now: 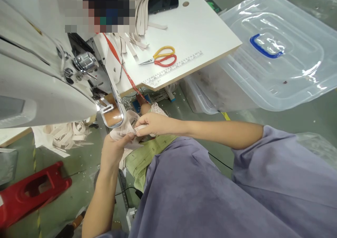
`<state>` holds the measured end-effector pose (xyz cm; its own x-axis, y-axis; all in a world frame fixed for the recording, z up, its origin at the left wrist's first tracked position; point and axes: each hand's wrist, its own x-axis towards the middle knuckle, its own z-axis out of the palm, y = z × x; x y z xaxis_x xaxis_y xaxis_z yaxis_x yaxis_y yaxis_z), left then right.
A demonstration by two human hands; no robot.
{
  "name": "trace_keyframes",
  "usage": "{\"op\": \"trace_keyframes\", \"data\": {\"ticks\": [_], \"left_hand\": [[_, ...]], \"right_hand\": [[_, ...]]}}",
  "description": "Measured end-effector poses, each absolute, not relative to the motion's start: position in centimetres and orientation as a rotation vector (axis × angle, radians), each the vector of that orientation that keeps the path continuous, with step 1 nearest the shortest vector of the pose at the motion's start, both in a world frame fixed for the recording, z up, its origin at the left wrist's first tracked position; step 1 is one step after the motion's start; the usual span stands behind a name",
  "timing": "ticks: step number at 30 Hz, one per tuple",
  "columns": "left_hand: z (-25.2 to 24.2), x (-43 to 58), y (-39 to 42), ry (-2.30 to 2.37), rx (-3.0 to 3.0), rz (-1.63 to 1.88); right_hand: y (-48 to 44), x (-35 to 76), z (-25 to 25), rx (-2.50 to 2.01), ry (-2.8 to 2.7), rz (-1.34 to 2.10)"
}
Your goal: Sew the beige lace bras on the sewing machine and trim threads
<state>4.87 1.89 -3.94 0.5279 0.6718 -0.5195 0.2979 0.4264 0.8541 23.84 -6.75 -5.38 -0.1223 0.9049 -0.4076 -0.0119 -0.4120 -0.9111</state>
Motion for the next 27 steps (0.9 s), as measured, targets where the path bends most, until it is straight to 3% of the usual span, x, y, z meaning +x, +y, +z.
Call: {"op": "trace_keyframes", "data": {"ticks": [5, 12, 18, 23, 27], "left_hand": [[-5.3, 5.2, 1.5, 1.066, 1.077, 0.406], [-4.6, 5.9, 0.2, 0.968, 1.025, 0.600], [-4.8, 2.9, -2.3, 0.998, 1.017, 0.780], [-5.8, 2.2, -3.8, 0.735, 0.947, 0.811], [-3.7, 1.2, -1.3, 0.524, 1.195, 0.995]], "right_hand": [[-6.9, 23.6, -5.6, -1.469, -1.053, 1.537], [-6.1, 23.1, -3.9, -1.586, -1.425, 1.078], [-4.4, 24.4, -1.5, -1.339, -1.120, 1.584], [-2.0, 24.8, 1.4, -1.144, -1.175, 1.809], [0.3, 25.0, 3.1, -1.197, -1.572, 1.644]]}}
